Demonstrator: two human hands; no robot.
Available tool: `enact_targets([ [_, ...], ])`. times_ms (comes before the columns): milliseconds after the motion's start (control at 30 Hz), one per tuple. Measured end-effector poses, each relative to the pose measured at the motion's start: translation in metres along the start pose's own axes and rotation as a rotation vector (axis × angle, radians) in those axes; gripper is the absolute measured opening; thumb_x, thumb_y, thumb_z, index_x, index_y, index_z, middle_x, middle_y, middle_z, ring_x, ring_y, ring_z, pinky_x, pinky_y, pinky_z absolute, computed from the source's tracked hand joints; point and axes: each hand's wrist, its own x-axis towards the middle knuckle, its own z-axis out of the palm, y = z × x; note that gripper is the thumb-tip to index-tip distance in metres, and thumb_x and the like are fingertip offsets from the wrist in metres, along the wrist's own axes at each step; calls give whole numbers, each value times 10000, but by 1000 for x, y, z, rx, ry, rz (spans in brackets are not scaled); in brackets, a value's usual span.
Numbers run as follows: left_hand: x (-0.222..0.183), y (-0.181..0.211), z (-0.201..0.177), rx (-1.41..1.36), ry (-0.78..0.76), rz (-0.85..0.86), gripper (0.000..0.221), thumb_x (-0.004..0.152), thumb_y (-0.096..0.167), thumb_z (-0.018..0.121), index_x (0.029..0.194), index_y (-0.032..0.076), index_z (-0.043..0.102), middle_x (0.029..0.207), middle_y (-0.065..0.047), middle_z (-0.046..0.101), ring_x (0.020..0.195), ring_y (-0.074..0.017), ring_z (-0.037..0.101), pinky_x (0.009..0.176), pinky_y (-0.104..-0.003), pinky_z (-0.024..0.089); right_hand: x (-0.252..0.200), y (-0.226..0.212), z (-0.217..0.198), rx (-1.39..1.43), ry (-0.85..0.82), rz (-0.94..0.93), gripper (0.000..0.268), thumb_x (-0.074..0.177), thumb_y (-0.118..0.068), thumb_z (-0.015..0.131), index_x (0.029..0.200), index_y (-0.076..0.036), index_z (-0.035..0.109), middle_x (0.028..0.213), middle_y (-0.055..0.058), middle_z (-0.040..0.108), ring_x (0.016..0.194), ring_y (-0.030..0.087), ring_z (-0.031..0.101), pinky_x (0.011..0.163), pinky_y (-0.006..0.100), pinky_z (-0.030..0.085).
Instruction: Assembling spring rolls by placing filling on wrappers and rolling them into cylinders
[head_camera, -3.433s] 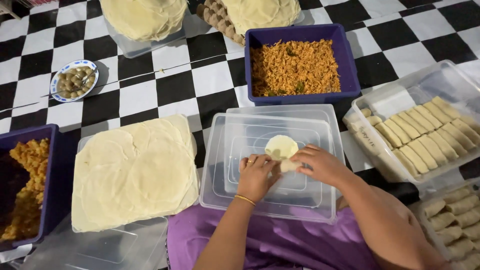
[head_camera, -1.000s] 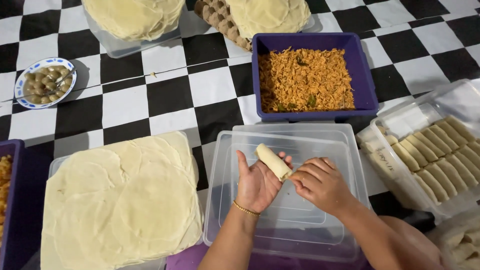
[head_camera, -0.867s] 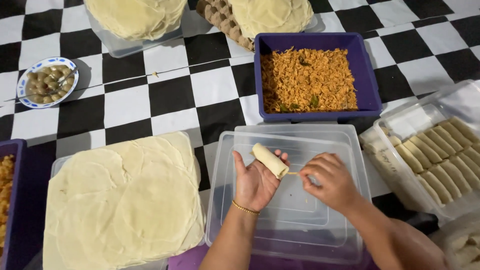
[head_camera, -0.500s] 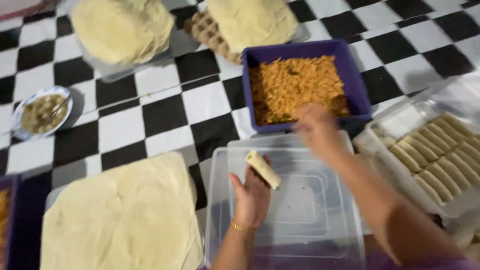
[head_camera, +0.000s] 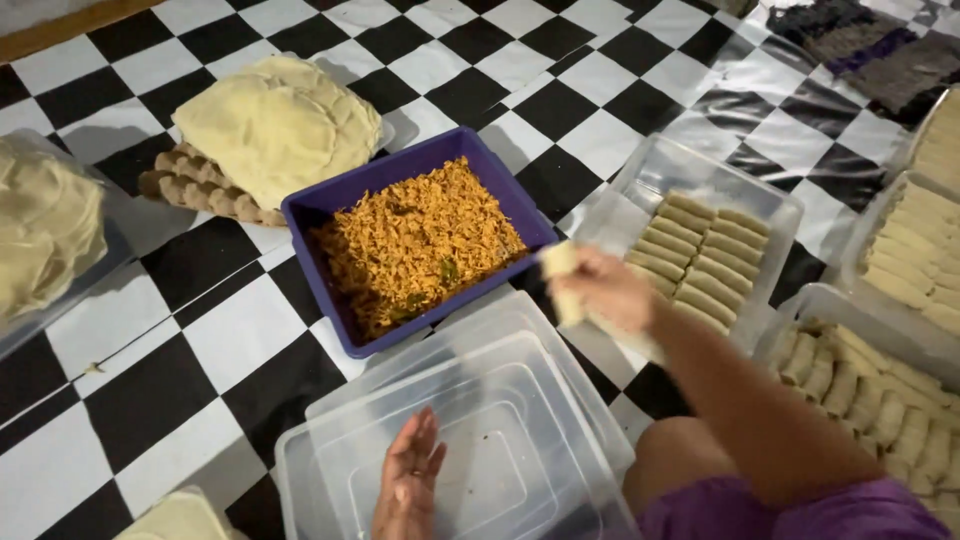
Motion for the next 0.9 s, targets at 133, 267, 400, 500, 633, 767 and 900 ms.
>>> enact_targets([
  [133,0,-43,-45,72,151,-80,859,840,524,645,1521,61,403,1629,-158,439,1491,-324,453,1116,-479,380,42,-1,-104,-822,152,-297,325,924,-219,708,1199,-48,684,747,9,591,553,94,455,484,225,389],
  [267,0,-74,-76,32,93,-60,779,875,507,681,1468,59,451,1564,-168,525,1438,-363,519,1008,-420,455,95,48,-147,-1303,-64,-114,476,841,-120,701,1309,-180,637,1294,131,652,1192,293,626,1077,424,447],
  [400,2,-34,-38,117,146,-112,760,864,524,657,1450,65,502,1502,-100,603,1395,-324,579,1004,-412,469,98,39,-95,-1432,-326,73,491,884,-101,660,1313,-333,604,1274,46,631,1165,269,629,929,448,500],
  [500,2,-15,-18,114,162,-106,725,896,494,634,1452,46,504,1502,-119,593,1383,-345,580,1001,-416,475,122,82,-109,-1565,-425,-105,360,882,-160,632,1235,-201,577,1134,129,647,1049,332,652,842,504,524],
  [633,9,4,12,158,197,-39,608,927,417,613,1407,49,544,1463,-117,619,1343,-314,608,967,-386,470,147,140,-151,-1556,-536,-615,489,711,-72,719,1193,-57,633,1219,138,627,1148,356,616,1015,473,492],
  [767,9,13,26,236,195,27,464,961,316,619,1351,72,564,1361,-86,628,1261,-228,615,1029,-365,469,151,171,-173,-1766,-372,-656,494,783,-157,594,1271,-95,630,1320,127,662,1236,320,647,1080,443,490],
  [900,3,18,22,326,170,52,427,991,281,638,1384,133,557,1336,-27,613,1254,-141,576,1096,-300,437,132,172,-198,-1629,-106,-580,592,714,-394,585,1283,-276,700,1108,97,769,1077,351,713,1018,473,527],
])
